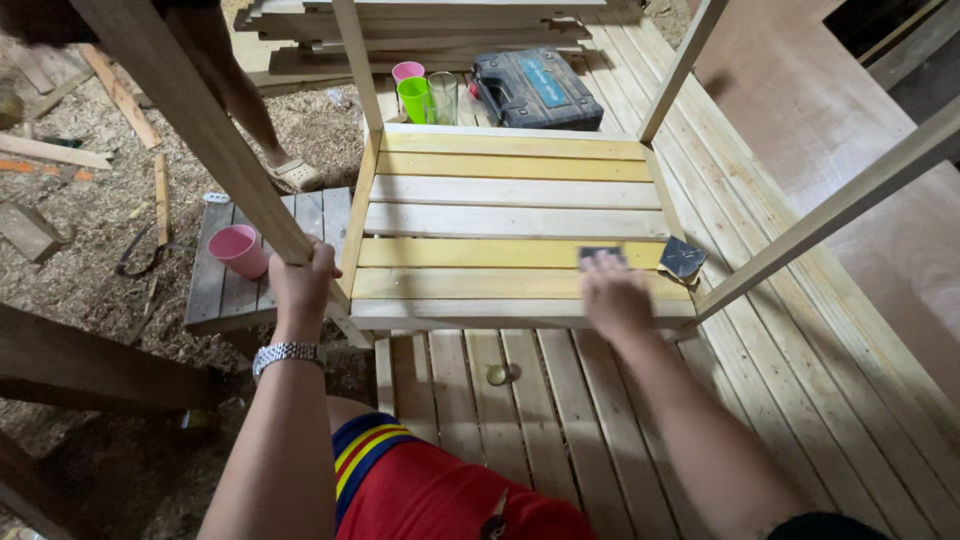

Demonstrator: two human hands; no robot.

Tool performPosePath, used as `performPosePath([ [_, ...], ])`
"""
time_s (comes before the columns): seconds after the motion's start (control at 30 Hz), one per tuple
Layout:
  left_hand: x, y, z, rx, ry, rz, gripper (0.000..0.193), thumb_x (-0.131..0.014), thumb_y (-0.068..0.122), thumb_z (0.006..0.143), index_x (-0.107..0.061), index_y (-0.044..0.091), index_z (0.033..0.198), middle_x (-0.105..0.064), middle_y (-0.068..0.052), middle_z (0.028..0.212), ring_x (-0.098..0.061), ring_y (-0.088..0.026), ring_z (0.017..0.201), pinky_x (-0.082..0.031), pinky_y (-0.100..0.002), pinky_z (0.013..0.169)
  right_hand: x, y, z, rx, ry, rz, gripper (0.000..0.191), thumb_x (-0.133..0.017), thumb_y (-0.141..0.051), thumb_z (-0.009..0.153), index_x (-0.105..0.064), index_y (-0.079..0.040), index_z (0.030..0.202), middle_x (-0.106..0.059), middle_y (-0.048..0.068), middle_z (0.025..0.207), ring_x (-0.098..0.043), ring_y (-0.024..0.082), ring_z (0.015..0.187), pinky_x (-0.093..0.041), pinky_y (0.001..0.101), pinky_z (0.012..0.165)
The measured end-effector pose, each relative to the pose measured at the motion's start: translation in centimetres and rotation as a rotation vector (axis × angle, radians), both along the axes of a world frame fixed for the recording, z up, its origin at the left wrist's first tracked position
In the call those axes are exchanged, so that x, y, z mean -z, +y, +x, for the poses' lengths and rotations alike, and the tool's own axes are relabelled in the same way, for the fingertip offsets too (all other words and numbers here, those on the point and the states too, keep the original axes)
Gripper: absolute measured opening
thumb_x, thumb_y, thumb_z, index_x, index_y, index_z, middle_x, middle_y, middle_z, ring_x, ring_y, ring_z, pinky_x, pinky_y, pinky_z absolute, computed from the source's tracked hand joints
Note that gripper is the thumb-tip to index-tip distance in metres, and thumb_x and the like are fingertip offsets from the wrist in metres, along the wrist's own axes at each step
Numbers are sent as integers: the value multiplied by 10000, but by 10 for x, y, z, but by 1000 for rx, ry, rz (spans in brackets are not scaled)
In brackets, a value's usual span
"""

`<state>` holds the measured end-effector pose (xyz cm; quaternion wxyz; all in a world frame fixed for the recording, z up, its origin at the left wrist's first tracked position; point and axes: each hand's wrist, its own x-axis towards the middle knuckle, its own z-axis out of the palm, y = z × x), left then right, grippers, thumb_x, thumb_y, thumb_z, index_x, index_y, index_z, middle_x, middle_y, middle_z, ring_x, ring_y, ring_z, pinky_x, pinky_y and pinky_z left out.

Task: The person sands the slatted wooden seat of a chair frame, rubbing a piece of sandpaper by hand back and forth across the planks while holding the frame steady with the other hand. They work over the seat surface throughout the clip, shifting the sandpaper to different planks.

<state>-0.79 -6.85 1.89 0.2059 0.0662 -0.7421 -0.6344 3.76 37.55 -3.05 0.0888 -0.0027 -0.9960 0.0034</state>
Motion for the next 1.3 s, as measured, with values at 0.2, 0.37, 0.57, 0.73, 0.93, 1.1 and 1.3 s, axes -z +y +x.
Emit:
performPosePath([
  [0.2,-3,3,6,-1,2,-10,101,-612,72,897,-638,-24,877,-659,-81,725,-680,-168,648,-554,-306,605,-6,-16,-7,192,-48,-51,710,-392,-508,1033,-392,13,1515,-288,300,1576,-281,404,1460,-198,483,1201],
  [0.37,-1,7,4,-26,31,9,50,-608,54,873,-602,15,902,-642,-38,731,-657,-156,623,-573,-301,585,4,-54,-8,-1,-62,-90,761,-481,-542,966,-460,34,1463,-391,282,1541,-368,397,1455,-267,442,1215],
  [0.57,8,0,-2,42,104,-13,49,-594,33,879,-595,-11,857,-618,-62,679,-656,-160,584,-549,-299,571,14,14,-13,-82,-19,-80,499,-351,-315,1049,-595,-89,1421,-541,188,1548,-542,282,1404,-402,457,1210],
  [0.73,17,-1,-8,6,81,-12,105,-609,59,909,-632,-20,843,-635,-61,696,-650,-159,586,-547,-300,563,19,44,-25,53,116,-119,599,-436,-432,997,-545,-4,1401,-448,267,1502,-417,380,1395,-295,552,1122],
  [0.93,17,1,-6,14,114,15,78,-624,68,894,-619,-7,872,-631,-52,726,-649,-163,594,-545,-308,565,28,-48,-22,-48,41,-127,784,-506,-577,940,-503,12,1458,-440,271,1543,-414,379,1455,-304,442,1223],
  [1.1,13,-2,-3,14,-25,-65,87,-602,72,891,-640,5,851,-661,-67,727,-683,-156,636,-587,-303,605,13,-33,-20,-147,-23,-22,654,-443,-488,1000,-501,-38,1470,-409,204,1586,-393,318,1475,-298,485,1199],
  [1.3,14,-1,-2,26,78,-15,106,-614,73,894,-628,-19,842,-643,-56,724,-666,-164,628,-576,-318,597,9,14,-25,108,-41,-165,627,-378,-468,1016,-447,-90,1511,-350,155,1622,-326,272,1512,-168,574,1233],
])
